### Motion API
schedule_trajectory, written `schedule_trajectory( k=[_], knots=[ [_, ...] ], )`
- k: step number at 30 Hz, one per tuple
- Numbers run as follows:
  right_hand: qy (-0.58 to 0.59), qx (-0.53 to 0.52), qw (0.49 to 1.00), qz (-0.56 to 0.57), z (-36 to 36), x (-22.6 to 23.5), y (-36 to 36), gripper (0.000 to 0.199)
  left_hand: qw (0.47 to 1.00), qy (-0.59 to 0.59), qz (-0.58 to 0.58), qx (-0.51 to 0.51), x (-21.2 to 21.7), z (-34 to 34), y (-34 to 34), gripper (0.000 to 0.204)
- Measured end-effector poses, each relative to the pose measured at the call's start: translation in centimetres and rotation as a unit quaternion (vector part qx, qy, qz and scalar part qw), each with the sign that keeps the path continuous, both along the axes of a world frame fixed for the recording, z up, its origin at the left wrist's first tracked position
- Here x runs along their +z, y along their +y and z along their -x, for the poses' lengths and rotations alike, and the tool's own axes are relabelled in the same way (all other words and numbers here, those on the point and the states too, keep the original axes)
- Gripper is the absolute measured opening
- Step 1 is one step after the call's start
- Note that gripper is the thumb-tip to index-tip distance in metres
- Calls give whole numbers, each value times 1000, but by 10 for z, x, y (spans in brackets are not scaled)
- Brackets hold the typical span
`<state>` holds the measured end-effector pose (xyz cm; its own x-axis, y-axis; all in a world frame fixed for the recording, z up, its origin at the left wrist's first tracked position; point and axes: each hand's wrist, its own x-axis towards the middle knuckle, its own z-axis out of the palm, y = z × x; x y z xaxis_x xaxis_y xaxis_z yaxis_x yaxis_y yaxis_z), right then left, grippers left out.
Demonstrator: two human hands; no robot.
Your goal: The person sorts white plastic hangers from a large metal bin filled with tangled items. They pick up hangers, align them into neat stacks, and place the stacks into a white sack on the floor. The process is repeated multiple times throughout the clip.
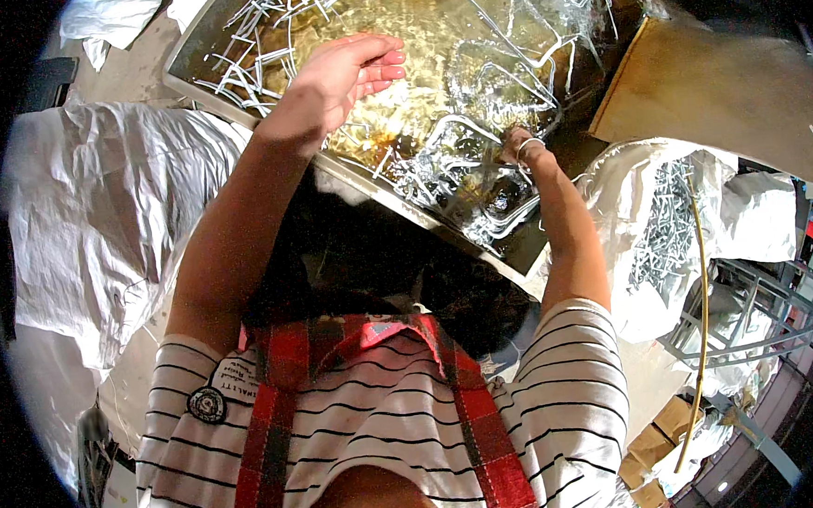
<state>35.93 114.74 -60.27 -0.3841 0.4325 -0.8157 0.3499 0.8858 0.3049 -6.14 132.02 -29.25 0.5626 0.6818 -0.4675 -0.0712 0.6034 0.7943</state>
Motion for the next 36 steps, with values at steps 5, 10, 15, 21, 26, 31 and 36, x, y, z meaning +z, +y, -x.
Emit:
schedule_trajectory(
  k=[5, 10, 15, 21, 26, 31, 36],
  knots=[
    [279, -532, 784, -159, 76, 112, 14, 18, 998, 49, 42, 17, -8, -4, -5, 27],
    [412, -726, 536, -129, 90, 239, 38, 9, 992, 102, 70, -37, -17, -17, -20, 40],
    [568, -701, 414, -124, 114, 309, 60, 16, 988, 126, 82, -47, -51, -51, -37, 99],
    [549, -721, 409, -110, 144, 302, 78, 26, 984, -159, 76, 27, -29, -47, -28, 45],
    [698, -665, 137, 227, 158, 306, 65, 65, 947, -96, 127, 279, -16, -41, 2, 24],
    [652, -743, 93, 120, 188, 278, 50, 46, 933, -120, 130, 313, -16, -34, 12, 25],
    [594, -800, 64, -64, 158, 265, 67, 11, 926, -97, 67, 358, -16, -17, 32, 30]
  ],
)
